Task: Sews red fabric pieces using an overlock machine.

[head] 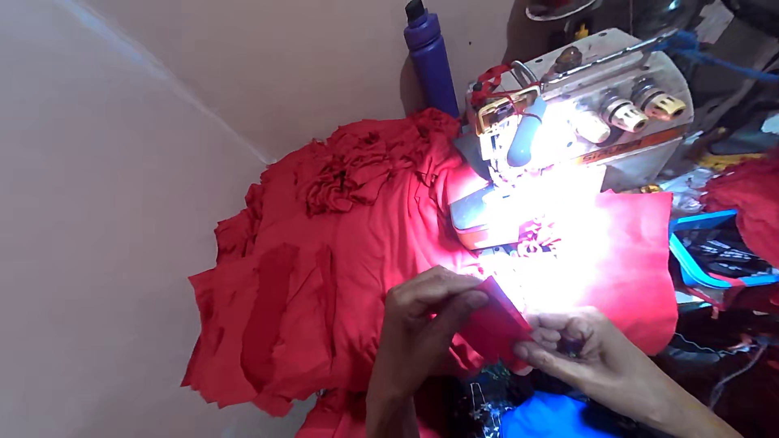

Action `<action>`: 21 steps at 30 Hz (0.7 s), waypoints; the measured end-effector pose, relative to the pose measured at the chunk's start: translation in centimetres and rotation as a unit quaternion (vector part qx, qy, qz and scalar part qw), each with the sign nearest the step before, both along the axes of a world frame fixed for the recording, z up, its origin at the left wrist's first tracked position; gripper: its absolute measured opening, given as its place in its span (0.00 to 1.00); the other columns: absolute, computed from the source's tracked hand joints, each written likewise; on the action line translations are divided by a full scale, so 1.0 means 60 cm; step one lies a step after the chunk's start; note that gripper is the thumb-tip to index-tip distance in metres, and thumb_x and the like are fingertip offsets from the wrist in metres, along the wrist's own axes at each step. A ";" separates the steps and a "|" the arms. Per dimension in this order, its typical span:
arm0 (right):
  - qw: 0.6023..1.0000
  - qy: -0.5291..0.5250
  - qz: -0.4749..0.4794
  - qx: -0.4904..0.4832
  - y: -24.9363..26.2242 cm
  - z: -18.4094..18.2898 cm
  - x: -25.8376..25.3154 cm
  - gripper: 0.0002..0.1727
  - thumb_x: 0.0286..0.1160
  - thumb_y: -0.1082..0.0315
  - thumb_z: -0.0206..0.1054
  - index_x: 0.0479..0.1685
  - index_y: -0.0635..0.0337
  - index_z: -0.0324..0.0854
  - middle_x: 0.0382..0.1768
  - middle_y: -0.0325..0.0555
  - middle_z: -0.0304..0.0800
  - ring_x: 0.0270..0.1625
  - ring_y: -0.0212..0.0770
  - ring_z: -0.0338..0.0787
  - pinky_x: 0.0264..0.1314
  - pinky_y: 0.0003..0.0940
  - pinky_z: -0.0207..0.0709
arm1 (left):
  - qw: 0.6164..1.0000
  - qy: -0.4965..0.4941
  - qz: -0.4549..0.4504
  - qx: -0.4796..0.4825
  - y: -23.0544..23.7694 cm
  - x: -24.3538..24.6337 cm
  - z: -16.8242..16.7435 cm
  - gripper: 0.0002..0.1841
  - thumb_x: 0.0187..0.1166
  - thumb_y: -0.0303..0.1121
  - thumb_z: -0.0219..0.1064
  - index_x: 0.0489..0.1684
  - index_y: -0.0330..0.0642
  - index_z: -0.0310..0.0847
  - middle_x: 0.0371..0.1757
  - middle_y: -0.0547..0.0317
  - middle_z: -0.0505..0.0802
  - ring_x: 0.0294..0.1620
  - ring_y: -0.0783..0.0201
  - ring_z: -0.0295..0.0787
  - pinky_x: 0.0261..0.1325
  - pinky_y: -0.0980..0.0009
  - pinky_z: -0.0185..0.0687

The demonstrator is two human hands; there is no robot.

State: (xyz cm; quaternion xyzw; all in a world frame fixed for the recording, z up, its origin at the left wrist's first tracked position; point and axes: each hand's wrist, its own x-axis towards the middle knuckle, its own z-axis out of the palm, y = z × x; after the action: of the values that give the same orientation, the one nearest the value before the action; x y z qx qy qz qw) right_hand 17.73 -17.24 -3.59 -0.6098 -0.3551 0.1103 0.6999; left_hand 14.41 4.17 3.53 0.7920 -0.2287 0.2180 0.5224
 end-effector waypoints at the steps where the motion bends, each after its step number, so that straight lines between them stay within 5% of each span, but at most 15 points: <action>1: 1.000 -0.012 -0.018 0.002 0.002 -0.001 0.002 0.06 0.74 0.66 0.69 0.38 0.59 0.87 0.24 0.21 0.86 0.28 0.09 0.81 0.31 0.06 0.74 | 1.000 -0.008 0.011 0.007 0.000 0.008 0.003 0.07 0.82 0.31 0.68 0.39 0.39 0.92 0.41 0.71 0.93 0.45 0.83 0.87 0.50 0.84 0.85; 5: 0.982 -0.076 -0.162 -0.054 0.010 0.003 0.021 0.13 0.72 0.57 0.70 0.37 0.58 0.92 0.32 0.28 0.91 0.33 0.10 0.85 0.35 0.08 0.79 | 0.998 0.018 0.068 0.001 -0.005 0.072 0.003 0.04 0.73 0.28 0.73 0.36 0.41 0.95 0.37 0.69 0.90 0.41 0.80 0.86 0.44 0.83 0.83; 7: 0.972 -0.064 -0.214 -0.071 0.019 0.002 0.044 0.13 0.72 0.59 0.70 0.40 0.59 0.92 0.38 0.31 0.93 0.38 0.12 0.88 0.40 0.10 0.83 | 0.996 0.023 0.082 -0.009 -0.008 0.121 -0.012 0.04 0.71 0.24 0.75 0.38 0.38 0.94 0.37 0.65 0.91 0.39 0.79 0.86 0.43 0.83 0.82; 10: 0.960 -0.003 -0.268 -0.084 0.038 -0.023 0.091 0.10 0.73 0.65 0.71 0.43 0.63 0.90 0.33 0.34 0.93 0.34 0.18 0.89 0.41 0.16 0.84 | 0.991 0.049 0.125 -0.010 -0.026 0.178 -0.046 0.07 0.70 0.22 0.76 0.42 0.35 0.89 0.38 0.58 0.93 0.35 0.76 0.87 0.40 0.79 0.84; 13: 0.943 0.010 -0.296 -0.152 0.044 -0.036 0.116 0.13 0.76 0.63 0.71 0.44 0.67 0.89 0.32 0.46 0.92 0.34 0.31 0.89 0.44 0.32 0.83 | 0.973 0.069 0.203 0.082 -0.042 0.217 -0.077 0.10 0.72 0.26 0.76 0.46 0.34 0.88 0.36 0.47 0.91 0.32 0.58 0.86 0.38 0.59 0.83; 17: 0.936 -0.010 -0.306 -0.171 0.041 -0.039 0.109 0.16 0.77 0.60 0.69 0.43 0.68 0.88 0.31 0.45 0.90 0.32 0.29 0.88 0.40 0.27 0.83 | 0.923 -0.009 0.322 0.210 -0.071 0.230 -0.089 0.11 0.72 0.34 0.76 0.45 0.37 0.90 0.46 0.46 0.91 0.51 0.46 0.86 0.54 0.44 0.74; 21: 0.939 -0.023 -0.319 -0.126 0.031 -0.050 0.084 0.18 0.74 0.60 0.69 0.49 0.69 0.88 0.35 0.42 0.92 0.36 0.21 0.88 0.42 0.17 0.82 | 0.887 -0.108 0.363 0.266 -0.103 0.195 -0.116 0.05 0.70 0.31 0.74 0.33 0.41 0.94 0.39 0.49 0.94 0.46 0.48 0.89 0.53 0.49 0.74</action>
State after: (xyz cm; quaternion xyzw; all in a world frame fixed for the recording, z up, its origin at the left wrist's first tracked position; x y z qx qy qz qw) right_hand 22.77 -15.38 -6.57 -0.7770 -0.1412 -0.0891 0.6070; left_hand 26.10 -1.99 -3.42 0.9008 -0.0298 0.4070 0.1487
